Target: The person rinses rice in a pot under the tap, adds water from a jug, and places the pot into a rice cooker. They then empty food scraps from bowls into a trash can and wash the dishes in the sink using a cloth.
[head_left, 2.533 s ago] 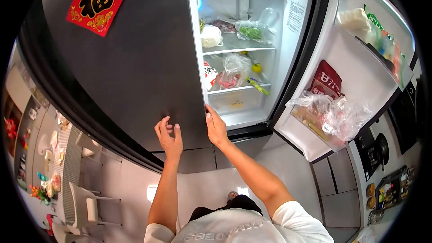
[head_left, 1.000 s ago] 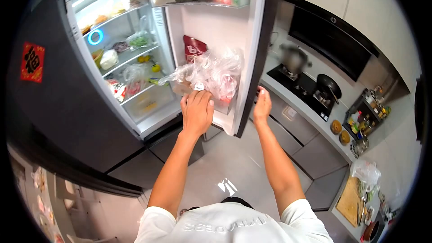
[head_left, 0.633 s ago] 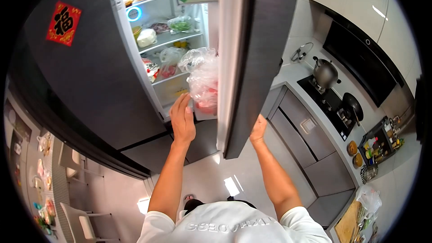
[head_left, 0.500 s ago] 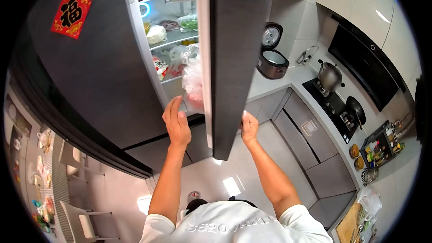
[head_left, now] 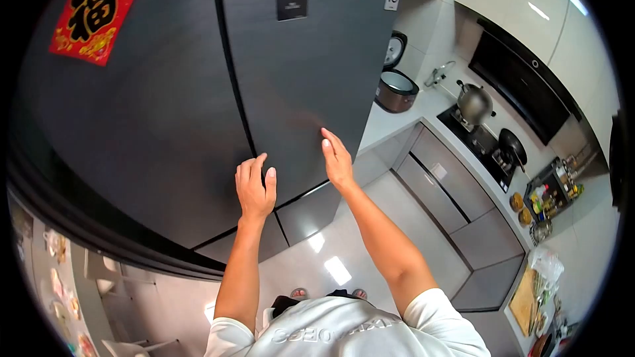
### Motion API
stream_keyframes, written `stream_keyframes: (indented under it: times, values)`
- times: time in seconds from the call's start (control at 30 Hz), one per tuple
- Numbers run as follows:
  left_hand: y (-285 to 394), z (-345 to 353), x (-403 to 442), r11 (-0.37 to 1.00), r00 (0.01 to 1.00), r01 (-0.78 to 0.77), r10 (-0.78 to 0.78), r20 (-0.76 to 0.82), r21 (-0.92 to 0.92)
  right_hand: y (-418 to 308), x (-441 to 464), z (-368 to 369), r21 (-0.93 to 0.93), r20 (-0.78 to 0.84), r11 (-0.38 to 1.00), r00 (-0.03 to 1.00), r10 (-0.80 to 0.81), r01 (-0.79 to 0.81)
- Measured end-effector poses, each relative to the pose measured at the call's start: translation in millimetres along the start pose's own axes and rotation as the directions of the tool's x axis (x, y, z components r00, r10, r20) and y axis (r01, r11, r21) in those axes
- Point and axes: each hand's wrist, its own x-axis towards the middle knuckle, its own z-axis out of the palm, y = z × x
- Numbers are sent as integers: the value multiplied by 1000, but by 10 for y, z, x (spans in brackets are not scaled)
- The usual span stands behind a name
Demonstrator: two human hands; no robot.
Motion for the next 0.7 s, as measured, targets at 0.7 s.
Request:
stream_keyframes:
  times: [0.7]
  values:
    - [3447, 2615, -1948, 821, 688, -9, 419, 592, -571, 512, -3497, -4379, 278, -739, 864, 482, 471, -419]
